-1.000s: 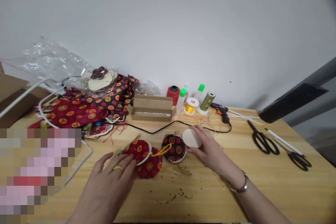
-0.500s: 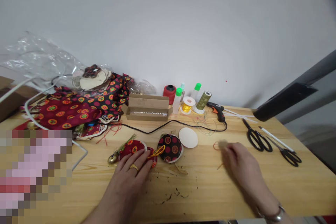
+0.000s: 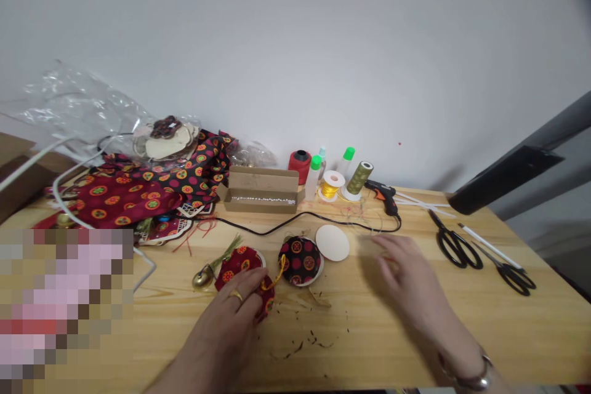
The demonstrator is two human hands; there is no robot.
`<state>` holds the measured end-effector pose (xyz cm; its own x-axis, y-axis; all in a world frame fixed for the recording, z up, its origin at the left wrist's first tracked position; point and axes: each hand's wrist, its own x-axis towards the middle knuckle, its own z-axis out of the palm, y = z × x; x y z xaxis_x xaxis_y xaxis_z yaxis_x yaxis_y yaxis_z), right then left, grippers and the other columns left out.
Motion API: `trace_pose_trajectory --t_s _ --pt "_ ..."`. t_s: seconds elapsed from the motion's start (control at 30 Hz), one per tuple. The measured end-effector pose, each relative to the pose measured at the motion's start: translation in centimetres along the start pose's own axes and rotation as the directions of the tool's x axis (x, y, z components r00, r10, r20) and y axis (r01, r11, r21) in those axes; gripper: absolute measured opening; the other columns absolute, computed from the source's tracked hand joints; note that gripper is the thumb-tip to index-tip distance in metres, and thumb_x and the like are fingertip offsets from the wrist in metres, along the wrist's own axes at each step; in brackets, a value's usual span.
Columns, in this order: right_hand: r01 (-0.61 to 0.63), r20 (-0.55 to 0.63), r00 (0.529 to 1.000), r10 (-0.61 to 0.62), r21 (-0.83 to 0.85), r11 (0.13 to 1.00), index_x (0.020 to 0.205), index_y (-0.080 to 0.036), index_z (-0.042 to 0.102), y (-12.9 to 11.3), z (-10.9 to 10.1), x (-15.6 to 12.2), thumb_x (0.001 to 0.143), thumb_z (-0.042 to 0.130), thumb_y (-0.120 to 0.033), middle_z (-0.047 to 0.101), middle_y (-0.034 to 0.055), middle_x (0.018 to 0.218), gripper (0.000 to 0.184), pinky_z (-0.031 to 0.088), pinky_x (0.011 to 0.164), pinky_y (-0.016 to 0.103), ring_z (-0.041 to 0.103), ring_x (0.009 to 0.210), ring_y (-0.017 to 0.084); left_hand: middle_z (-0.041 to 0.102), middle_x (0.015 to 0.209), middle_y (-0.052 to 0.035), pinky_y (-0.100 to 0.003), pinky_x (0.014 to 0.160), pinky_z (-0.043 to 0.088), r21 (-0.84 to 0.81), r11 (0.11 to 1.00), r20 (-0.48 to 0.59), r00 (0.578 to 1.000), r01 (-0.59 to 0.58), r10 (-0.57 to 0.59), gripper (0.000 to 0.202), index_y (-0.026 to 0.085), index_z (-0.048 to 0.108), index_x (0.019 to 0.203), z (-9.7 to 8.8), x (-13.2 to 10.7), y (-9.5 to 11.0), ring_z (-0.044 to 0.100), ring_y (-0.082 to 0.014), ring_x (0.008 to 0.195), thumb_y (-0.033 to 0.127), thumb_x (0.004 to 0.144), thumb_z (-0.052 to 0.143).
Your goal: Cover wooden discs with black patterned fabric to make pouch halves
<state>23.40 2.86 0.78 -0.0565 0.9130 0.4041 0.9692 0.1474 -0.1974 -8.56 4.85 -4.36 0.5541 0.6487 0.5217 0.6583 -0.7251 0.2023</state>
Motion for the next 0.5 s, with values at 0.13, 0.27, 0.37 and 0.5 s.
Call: trace_pose_trajectory --t_s 0.13,0.27,0.37,0.5 --pt "0.137 0.177 0.971 -0.159 0.132 0.982 0.126 -0.017 0.052 -4.0 2.2 1.9 0.087 0.049 -0.019 0.054 0.0137 0.131 0.04 0.044 0.099 0.049 0.049 0.119 0.028 0.06 0.127 -0.0091 -0.046 0.105 0.041 -0.133 0.991 0.152 0.988 0.022 -0.002 0.027 0.021 0.063 0.086 -1.3 -0.1 0.6 0.049 -0.025 0.124 0.006 0.074 0.045" --pt "0.202 0.232 0.949 -0.213 0.07 0.977 0.131 -0.015 0.049 -4.3 4.1 2.5 0.084 0.047 -0.01 0.053 0.0161 0.134 0.048 0.043 0.099 0.052 0.046 0.125 0.03 0.066 0.114 -0.0099 -0.048 0.105 0.041 -0.138 0.99 0.136 0.991 0.03 -0.011 0.007 0.021 0.062 0.083 -1.8 0.3 0.6 0.054 -0.0262 0.117 0.021 0.079 0.056" --pt "0.26 0.269 0.931 -0.245 -0.023 0.965 0.126 -0.015 0.055 -3.5 4.7 2.1 0.081 0.044 -0.001 0.058 0.0169 0.128 0.048 0.045 0.097 0.052 0.052 0.12 0.03 0.07 0.105 -0.0094 -0.046 0.099 0.046 -0.081 0.997 0.037 0.999 -0.016 0.019 0.007 0.02 0.06 0.077 -1.1 0.8 0.2 0.059 -0.026 0.112 0.024 0.081 0.057" --pt "0.321 0.288 0.913 -0.288 -0.076 0.944 0.124 -0.009 0.057 -1.7 4.1 0.5 0.077 0.04 0.005 0.057 0.0191 0.129 0.052 0.047 0.097 0.05 0.054 0.12 0.03 0.07 0.103 -0.0077 -0.042 0.095 0.049 0.0 0.999 0.022 0.998 -0.05 0.05 0.015 0.019 0.06 0.081 0.0 1.0 -0.6 0.061 -0.0221 0.108 0.012 0.084 0.048"
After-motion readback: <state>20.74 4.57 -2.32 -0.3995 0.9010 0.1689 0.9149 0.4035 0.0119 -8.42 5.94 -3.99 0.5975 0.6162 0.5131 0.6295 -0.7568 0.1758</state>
